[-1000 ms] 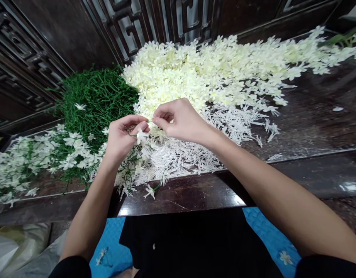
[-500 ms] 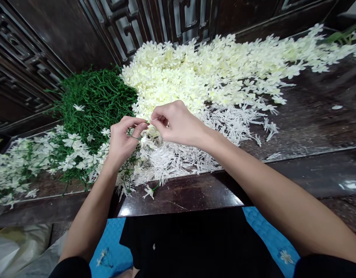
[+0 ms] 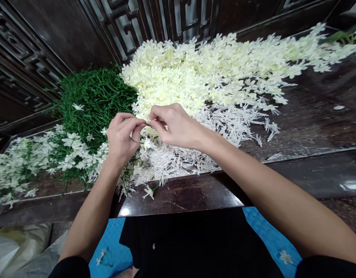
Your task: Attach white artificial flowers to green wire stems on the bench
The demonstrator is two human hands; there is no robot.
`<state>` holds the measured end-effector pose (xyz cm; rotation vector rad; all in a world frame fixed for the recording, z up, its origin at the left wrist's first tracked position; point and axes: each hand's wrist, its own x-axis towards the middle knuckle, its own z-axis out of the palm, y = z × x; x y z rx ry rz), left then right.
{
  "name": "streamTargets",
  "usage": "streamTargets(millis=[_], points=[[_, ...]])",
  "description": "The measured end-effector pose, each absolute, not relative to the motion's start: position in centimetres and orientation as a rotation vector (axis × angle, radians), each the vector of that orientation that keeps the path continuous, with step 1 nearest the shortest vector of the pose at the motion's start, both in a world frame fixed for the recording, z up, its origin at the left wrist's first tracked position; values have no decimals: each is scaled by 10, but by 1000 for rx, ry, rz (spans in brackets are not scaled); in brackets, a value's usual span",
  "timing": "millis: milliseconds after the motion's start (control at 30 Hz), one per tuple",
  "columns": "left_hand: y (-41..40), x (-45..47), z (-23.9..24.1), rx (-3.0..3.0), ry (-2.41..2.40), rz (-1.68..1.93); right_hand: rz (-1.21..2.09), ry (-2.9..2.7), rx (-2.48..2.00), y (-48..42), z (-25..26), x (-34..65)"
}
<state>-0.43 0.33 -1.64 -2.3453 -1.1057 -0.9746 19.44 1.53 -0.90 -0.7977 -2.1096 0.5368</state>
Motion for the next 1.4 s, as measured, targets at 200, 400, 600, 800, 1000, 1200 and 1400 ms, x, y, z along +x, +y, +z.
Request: streamTargets(millis=[200, 400, 600, 800, 1000, 1200, 1400], points=[[1, -5, -14, -2373, -1151, -868, 511, -2151, -747, 16, -9, 195], [1, -4, -14, -2413, -1222, -819, 434, -2268, -835, 12, -7, 194], [0, -2, -16, -2437, -1258, -916, 426, -2227, -754, 14, -12, 193], [-1, -1, -19, -2448, -1231, -991, 452, -2182, -725, 16, -18, 191], [0, -2, -19, -2463, -1210, -912, 444, -2226, -800, 14, -16, 191], [1, -2, -13, -2465, -1251, -864, 656, -2170, -944, 18, -4, 202], [1, -4, -12, -2416, -1279, -888, 783, -2134, -962, 17, -1, 203]])
